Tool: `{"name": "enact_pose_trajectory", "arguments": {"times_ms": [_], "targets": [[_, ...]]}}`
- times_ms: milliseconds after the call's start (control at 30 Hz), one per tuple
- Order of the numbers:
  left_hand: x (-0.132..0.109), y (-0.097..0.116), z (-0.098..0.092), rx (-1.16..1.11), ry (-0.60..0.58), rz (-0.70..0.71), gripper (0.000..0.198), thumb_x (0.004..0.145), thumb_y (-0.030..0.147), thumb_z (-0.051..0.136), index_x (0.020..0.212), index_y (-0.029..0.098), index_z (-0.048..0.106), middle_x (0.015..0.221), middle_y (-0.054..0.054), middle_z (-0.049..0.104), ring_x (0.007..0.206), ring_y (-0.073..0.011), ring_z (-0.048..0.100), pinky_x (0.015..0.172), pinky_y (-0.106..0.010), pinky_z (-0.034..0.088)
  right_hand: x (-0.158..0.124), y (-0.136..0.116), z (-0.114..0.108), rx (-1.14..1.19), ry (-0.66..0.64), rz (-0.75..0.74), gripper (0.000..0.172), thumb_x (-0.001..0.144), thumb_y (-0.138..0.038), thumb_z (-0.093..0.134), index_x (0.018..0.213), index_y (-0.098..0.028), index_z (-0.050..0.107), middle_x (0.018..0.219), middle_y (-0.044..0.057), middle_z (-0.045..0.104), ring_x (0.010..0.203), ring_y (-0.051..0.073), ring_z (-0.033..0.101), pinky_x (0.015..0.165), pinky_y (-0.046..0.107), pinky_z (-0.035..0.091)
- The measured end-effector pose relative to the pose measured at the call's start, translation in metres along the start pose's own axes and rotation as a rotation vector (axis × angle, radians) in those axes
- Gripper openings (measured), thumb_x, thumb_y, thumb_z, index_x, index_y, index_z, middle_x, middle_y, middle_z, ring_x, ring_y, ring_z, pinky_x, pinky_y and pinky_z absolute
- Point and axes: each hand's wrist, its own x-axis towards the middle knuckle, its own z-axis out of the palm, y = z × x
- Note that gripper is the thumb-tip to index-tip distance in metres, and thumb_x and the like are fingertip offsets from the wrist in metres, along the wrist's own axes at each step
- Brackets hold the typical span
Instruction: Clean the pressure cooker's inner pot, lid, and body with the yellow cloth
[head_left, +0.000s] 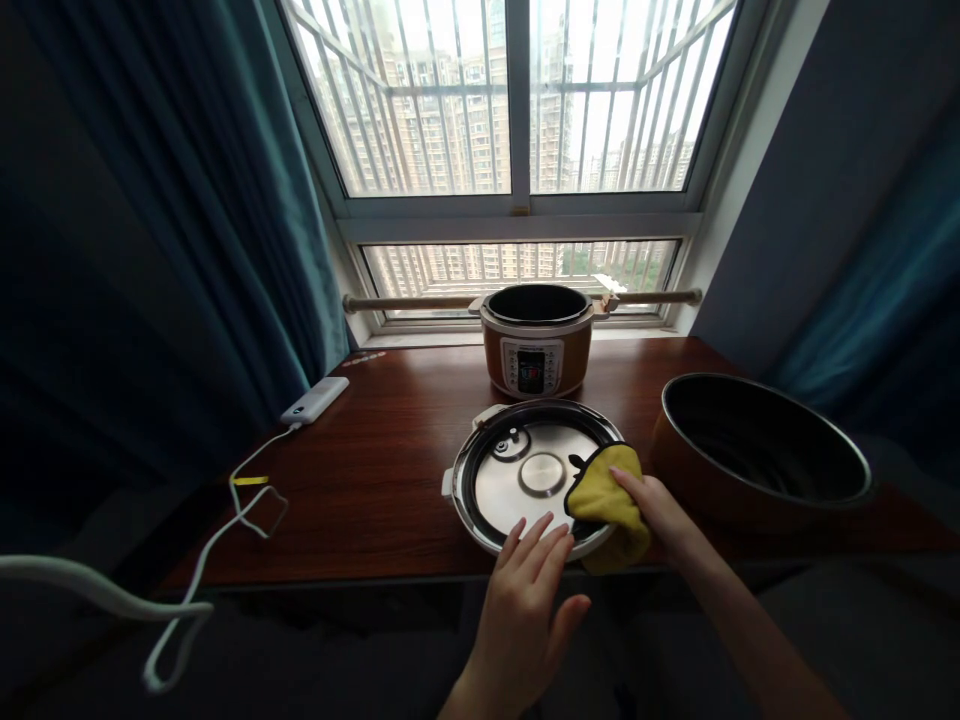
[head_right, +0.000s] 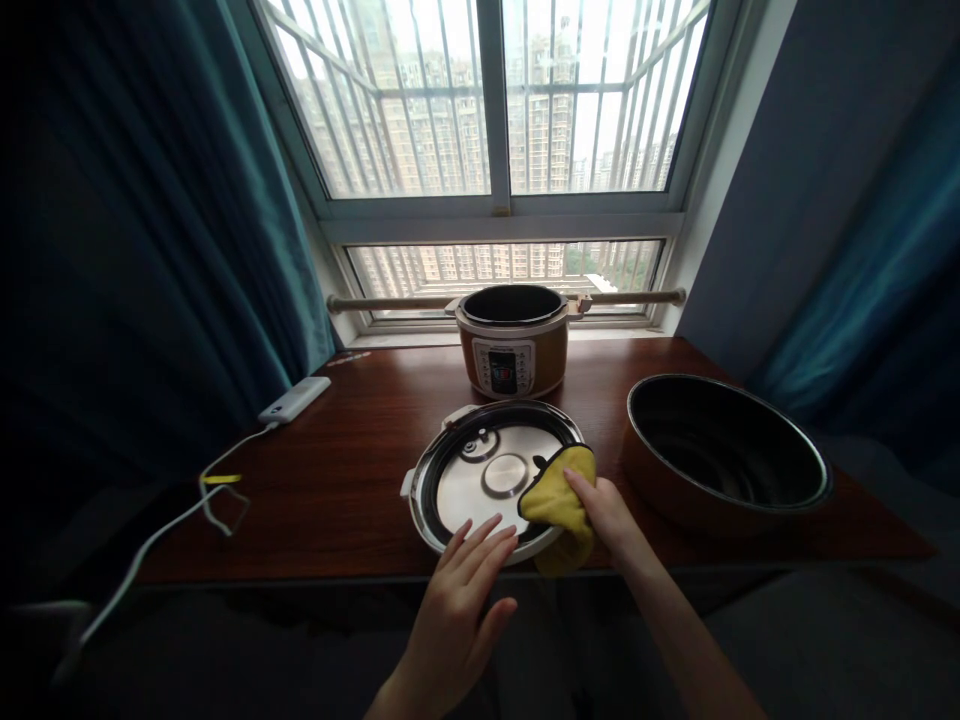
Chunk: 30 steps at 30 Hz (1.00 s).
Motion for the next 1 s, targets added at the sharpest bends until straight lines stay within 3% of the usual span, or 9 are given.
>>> {"name": "enact_pose_trajectory", "arguments": {"times_ms": [167, 267, 400, 500, 633, 833, 1000], "targets": [[-0.002, 0.005, 0.007, -0.088, 0.044, 0.005, 0.054, 0.085, 0.042, 0.047, 0.13, 0.012, 0.039, 0.13, -0.009, 0.051, 0.13, -0.0245, 0.033, 0.109, -0.046, 0.023, 0.033, -0.026, -0.022, -0.905, 0.229, -0.154, 0.032, 0.081, -0.037, 0.05, 0.081, -0.01, 0.067, 0.079, 0.01, 0.07, 0.076, 0.021, 0.065, 0.061, 0.023, 0.045], [-0.005, 0.006, 0.009, -0.152, 0.149, 0.0, 0.049, 0.086, 0.043, 0.045, 0.125, 0.013, 0.045, 0.122, -0.008, 0.058, 0.127, -0.0235, 0.038, 0.111, -0.043, 0.015, 0.061, -0.047, -0.025, -1.208, 0.243, -0.207, 0.029, 0.082, -0.032, 0.05, 0.085, -0.01, 0.069, 0.084, 0.012, 0.069, 0.08, 0.02, 0.064, 0.065, 0.022, 0.042], [-0.008, 0.003, 0.006, -0.212, 0.218, 0.019, 0.044, 0.086, 0.045, 0.043, 0.118, 0.015, 0.051, 0.114, -0.006, 0.063, 0.124, -0.0217, 0.043, 0.112, -0.039, 0.009, 0.094, -0.062, -0.017, -1.353, 0.197, -0.216, 0.027, 0.079, -0.033, 0.055, 0.087, -0.011, 0.069, 0.088, 0.014, 0.068, 0.082, 0.021, 0.063, 0.066, 0.022, 0.042], [-0.008, -0.001, 0.001, -0.234, 0.216, 0.028, 0.045, 0.086, 0.046, 0.042, 0.117, 0.016, 0.051, 0.112, -0.007, 0.064, 0.121, -0.0224, 0.046, 0.111, -0.042, 0.012, 0.106, -0.066, -0.007, -1.463, 0.167, -0.236, 0.032, 0.083, -0.037, 0.051, 0.09, -0.011, 0.068, 0.09, 0.015, 0.067, 0.083, 0.022, 0.063, 0.068, 0.023, 0.042], [-0.005, -0.003, -0.003, -0.245, 0.209, 0.029, 0.047, 0.086, 0.046, 0.041, 0.12, 0.016, 0.049, 0.112, -0.009, 0.063, 0.12, -0.0244, 0.047, 0.11, -0.046, 0.017, 0.107, -0.069, 0.003, -1.601, 0.185, -0.262, 0.04, 0.087, -0.038, 0.04, 0.094, -0.011, 0.068, 0.094, 0.02, 0.065, 0.09, 0.029, 0.062, 0.072, 0.032, 0.044], [-0.003, -0.003, -0.002, -0.259, 0.18, 0.029, 0.049, 0.084, 0.047, 0.045, 0.121, 0.015, 0.049, 0.116, -0.009, 0.062, 0.122, -0.0253, 0.044, 0.11, -0.046, 0.016, 0.102, -0.073, 0.007, -1.71, 0.25, -0.274, 0.063, 0.089, -0.054, 0.023, 0.096, -0.009, 0.066, 0.091, 0.023, 0.064, 0.088, 0.033, 0.063, 0.07, 0.038, 0.045], [-0.003, -0.003, -0.002, -0.288, 0.192, 0.005, 0.05, 0.084, 0.049, 0.043, 0.121, 0.015, 0.048, 0.115, -0.01, 0.062, 0.122, -0.026, 0.044, 0.109, -0.047, 0.018, 0.113, -0.08, 0.022, -1.759, 0.115, -0.394, 0.043, 0.085, -0.047, 0.047, 0.105, -0.011, 0.06, 0.102, 0.018, 0.063, 0.094, 0.027, 0.061, 0.078, 0.031, 0.044]]}}
